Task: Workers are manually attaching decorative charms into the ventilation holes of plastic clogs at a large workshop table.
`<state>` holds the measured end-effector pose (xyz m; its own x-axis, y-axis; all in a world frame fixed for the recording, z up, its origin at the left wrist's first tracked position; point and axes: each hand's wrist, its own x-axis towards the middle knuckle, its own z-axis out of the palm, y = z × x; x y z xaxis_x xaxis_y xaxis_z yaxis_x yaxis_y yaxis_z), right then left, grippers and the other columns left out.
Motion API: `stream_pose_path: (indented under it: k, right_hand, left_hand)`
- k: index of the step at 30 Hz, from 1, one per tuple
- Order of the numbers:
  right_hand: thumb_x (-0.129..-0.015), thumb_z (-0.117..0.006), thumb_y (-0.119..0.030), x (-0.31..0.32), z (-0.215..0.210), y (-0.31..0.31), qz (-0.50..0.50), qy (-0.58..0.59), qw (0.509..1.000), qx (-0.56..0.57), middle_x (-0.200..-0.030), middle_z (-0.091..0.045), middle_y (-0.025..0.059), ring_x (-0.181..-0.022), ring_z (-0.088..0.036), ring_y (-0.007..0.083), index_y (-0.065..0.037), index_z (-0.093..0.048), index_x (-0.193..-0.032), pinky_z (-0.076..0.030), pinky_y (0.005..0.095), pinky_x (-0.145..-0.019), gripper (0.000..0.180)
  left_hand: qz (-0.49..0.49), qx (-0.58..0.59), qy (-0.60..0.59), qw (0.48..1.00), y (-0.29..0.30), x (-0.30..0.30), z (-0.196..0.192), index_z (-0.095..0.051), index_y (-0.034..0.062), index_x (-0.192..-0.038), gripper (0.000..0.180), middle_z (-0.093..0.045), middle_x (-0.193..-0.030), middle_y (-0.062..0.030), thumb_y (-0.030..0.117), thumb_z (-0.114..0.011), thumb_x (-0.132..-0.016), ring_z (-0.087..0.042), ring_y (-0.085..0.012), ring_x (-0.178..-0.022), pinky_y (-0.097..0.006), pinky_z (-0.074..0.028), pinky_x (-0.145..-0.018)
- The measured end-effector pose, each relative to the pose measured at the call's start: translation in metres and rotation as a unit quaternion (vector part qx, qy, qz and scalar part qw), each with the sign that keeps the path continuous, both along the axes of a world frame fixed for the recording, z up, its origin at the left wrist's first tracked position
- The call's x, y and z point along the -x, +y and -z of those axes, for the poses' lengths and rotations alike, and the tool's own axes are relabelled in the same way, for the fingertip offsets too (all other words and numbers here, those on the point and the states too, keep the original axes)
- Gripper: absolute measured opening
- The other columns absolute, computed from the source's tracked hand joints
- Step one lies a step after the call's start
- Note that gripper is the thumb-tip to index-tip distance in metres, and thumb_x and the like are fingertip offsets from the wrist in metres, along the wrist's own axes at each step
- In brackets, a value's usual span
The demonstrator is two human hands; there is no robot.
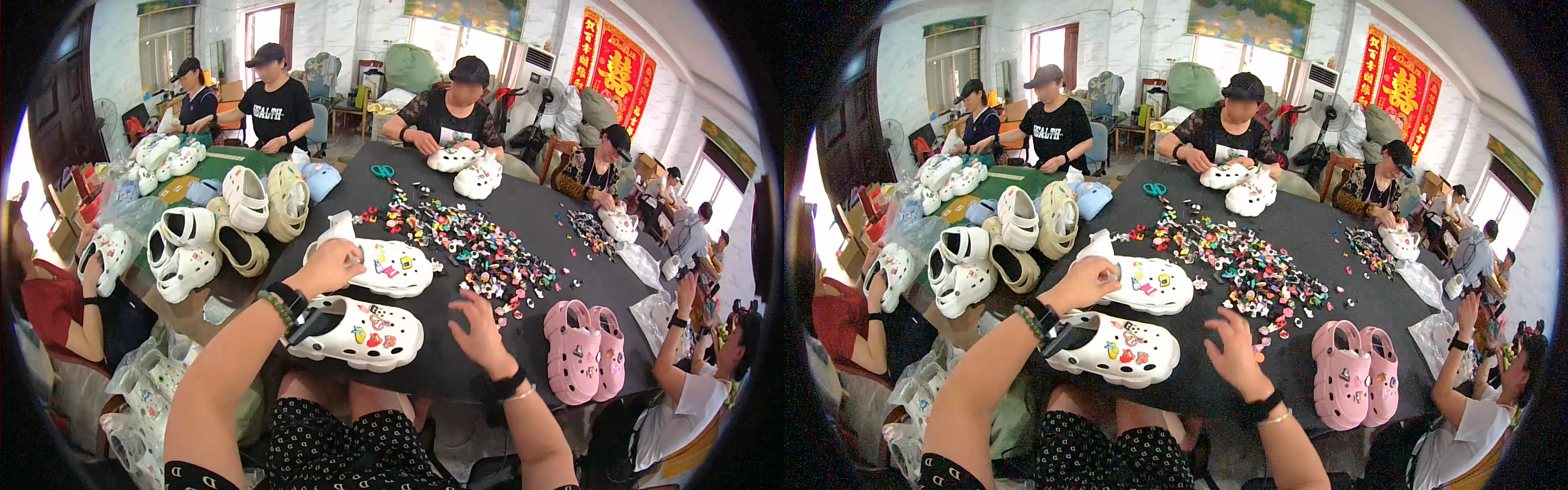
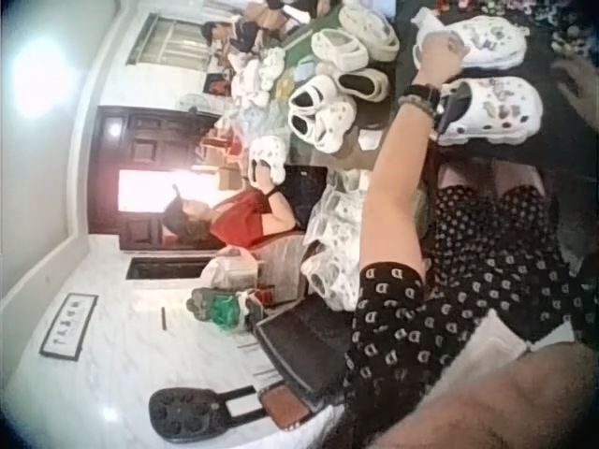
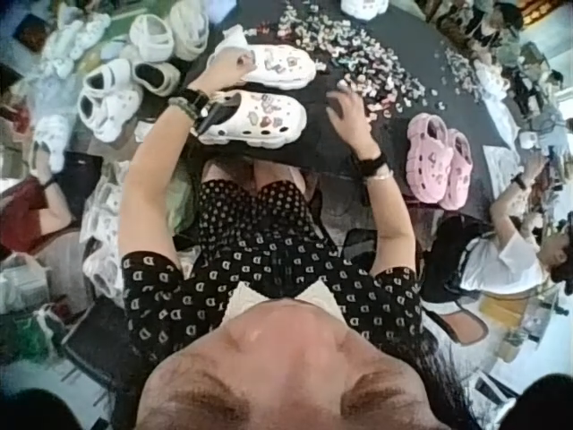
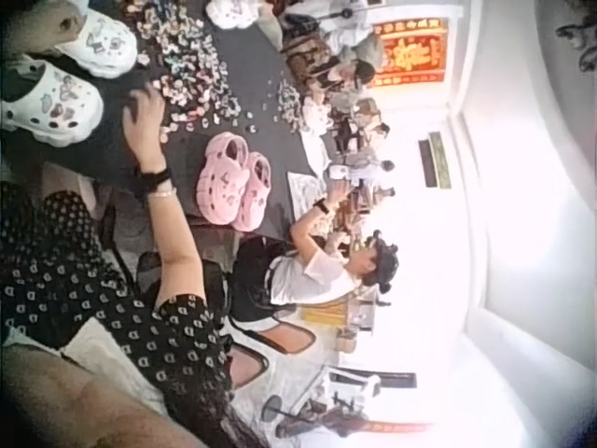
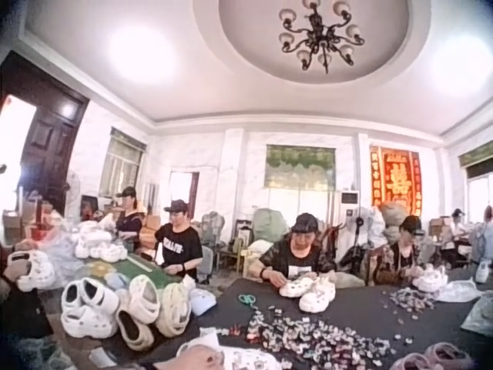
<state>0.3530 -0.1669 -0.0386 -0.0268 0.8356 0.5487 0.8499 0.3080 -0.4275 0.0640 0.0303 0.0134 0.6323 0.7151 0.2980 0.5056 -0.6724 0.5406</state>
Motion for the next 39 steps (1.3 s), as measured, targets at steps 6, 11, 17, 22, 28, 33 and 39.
stream_pose_path:
  k: [6, 11, 17, 22, 28, 33, 39]
  right_hand:
    - [-0.078, -0.069, -0.005, 0.01, 0.041, -0.038, 0.054, -0.003, 0.997, 0.05, -0.132, -0.049, 0.0154, -0.125, -0.044, 0.0383, -0.009, -0.06, -0.11, -0.036, 0.0502, -0.103, 0.034]
    - [-0.081, -0.063, -0.007, 0.025, 0.043, -0.04, 0.086, -0.072, 0.993, 0.035, -0.124, -0.057, 0.0103, -0.124, -0.048, 0.0323, -0.006, -0.06, -0.108, -0.036, 0.0487, -0.1, 0.028]
    - [-0.08, -0.062, -0.005, 0.026, 0.042, -0.042, 0.096, -0.067, 0.992, 0.035, -0.123, -0.058, 0.0109, -0.123, -0.049, 0.0321, -0.005, -0.06, -0.107, -0.036, 0.0474, -0.101, 0.027]
    - [-0.081, -0.062, -0.005, 0.028, 0.039, -0.043, 0.096, -0.073, 0.992, 0.041, -0.124, -0.058, 0.0118, -0.123, -0.049, 0.0328, -0.004, -0.06, -0.108, -0.036, 0.0479, -0.102, 0.027]
    - [-0.082, -0.061, -0.005, 0.029, 0.036, -0.042, 0.099, -0.07, 0.991, 0.047, -0.122, -0.058, 0.0139, -0.122, -0.048, 0.0348, -0.003, -0.059, -0.107, -0.035, 0.0489, -0.102, 0.025]
    - [-0.08, -0.062, -0.005, 0.031, 0.04, -0.04, 0.094, -0.077, 0.991, 0.051, -0.123, -0.057, 0.0138, -0.122, -0.048, 0.0352, -0.002, -0.058, -0.107, -0.034, 0.0491, -0.102, 0.027]
    - [-0.079, -0.063, -0.005, 0.031, 0.041, -0.039, 0.098, -0.077, 0.991, 0.038, -0.122, -0.057, 0.0131, -0.121, -0.049, 0.0353, -0.003, -0.058, -0.106, -0.035, 0.0491, -0.101, 0.028]
  left_hand:
    - [0.024, -0.187, 0.191, 0.963, -0.007, 0.038, -0.031, -0.065, 0.0096, -0.113, 0.047, -0.063, -0.113, -0.0073, 0.044, -0.071, -0.082, -0.053, -0.0256, -0.116, -0.044, -0.036, -0.098]
    - [0.059, -0.163, 0.265, 0.949, -0.003, 0.06, -0.033, -0.056, 0.009, -0.131, 0.079, -0.054, -0.133, -0.0097, 0.059, -0.075, -0.072, -0.045, -0.0276, -0.128, -0.048, -0.033, -0.101]
    - [0.135, -0.146, 0.326, 0.924, 0.002, 0.06, -0.036, -0.041, 0.0083, -0.144, 0.108, -0.045, -0.142, -0.0149, 0.054, -0.084, -0.056, -0.038, -0.0325, -0.133, -0.051, -0.031, -0.106]
    - [0.136, -0.179, 0.332, 0.916, 0.009, 0.047, -0.02, -0.043, 0.006, -0.139, 0.108, -0.048, -0.136, -0.0146, 0.048, -0.088, -0.049, -0.041, -0.0305, -0.131, -0.05, -0.032, -0.101]
    - [0.158, -0.11, 0.265, 0.945, 0.032, 0.033, -0.007, -0.054, 0.0074, -0.118, 0.079, -0.057, -0.115, -0.0131, 0.032, -0.087, -0.05, -0.055, -0.0336, -0.111, -0.045, -0.04, -0.09]
    - [0.165, -0.102, 0.148, 0.97, 0.038, 0.037, 0.013, -0.059, 0.0051, -0.096, 0.033, -0.06, -0.097, -0.0172, 0.013, -0.074, -0.068, -0.056, -0.0379, -0.097, -0.045, -0.045, -0.084]
    - [0.085, -0.19, 0.104, 0.973, -0.012, 0.047, 0.018, -0.058, 0.003, -0.088, 0.026, -0.06, -0.089, -0.0161, 0.011, -0.074, -0.07, -0.056, -0.037, -0.093, -0.046, -0.045, -0.083]
